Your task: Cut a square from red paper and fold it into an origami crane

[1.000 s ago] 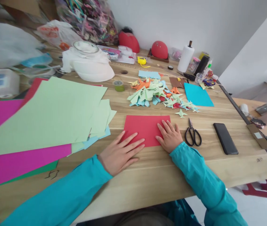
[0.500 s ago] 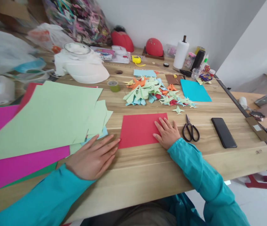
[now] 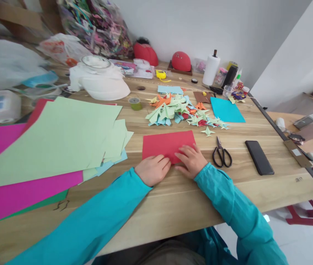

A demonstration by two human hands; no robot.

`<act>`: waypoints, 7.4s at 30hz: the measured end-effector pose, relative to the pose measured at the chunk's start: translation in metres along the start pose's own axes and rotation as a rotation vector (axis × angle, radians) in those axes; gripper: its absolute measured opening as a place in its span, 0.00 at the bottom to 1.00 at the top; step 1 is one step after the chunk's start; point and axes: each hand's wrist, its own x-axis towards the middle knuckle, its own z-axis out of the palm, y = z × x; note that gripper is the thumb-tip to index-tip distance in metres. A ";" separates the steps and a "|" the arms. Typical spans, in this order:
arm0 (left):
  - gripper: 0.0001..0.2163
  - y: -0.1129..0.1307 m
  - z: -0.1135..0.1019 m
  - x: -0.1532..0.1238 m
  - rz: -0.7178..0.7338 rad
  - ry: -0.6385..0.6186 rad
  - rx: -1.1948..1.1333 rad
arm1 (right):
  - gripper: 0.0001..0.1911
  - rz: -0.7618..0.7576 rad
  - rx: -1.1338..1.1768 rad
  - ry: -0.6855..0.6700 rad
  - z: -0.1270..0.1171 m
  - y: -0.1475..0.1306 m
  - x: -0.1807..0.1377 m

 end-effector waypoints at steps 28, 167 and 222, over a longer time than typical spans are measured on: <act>0.11 -0.062 -0.026 -0.023 -0.099 0.157 0.095 | 0.13 -0.091 -0.198 0.343 -0.021 0.022 -0.005; 0.16 -0.048 -0.019 -0.018 -0.820 0.569 -0.476 | 0.07 0.499 0.631 0.830 -0.029 0.020 -0.001; 0.10 -0.022 -0.014 0.006 -1.324 0.514 -1.930 | 0.09 0.419 1.326 0.829 -0.028 0.021 -0.001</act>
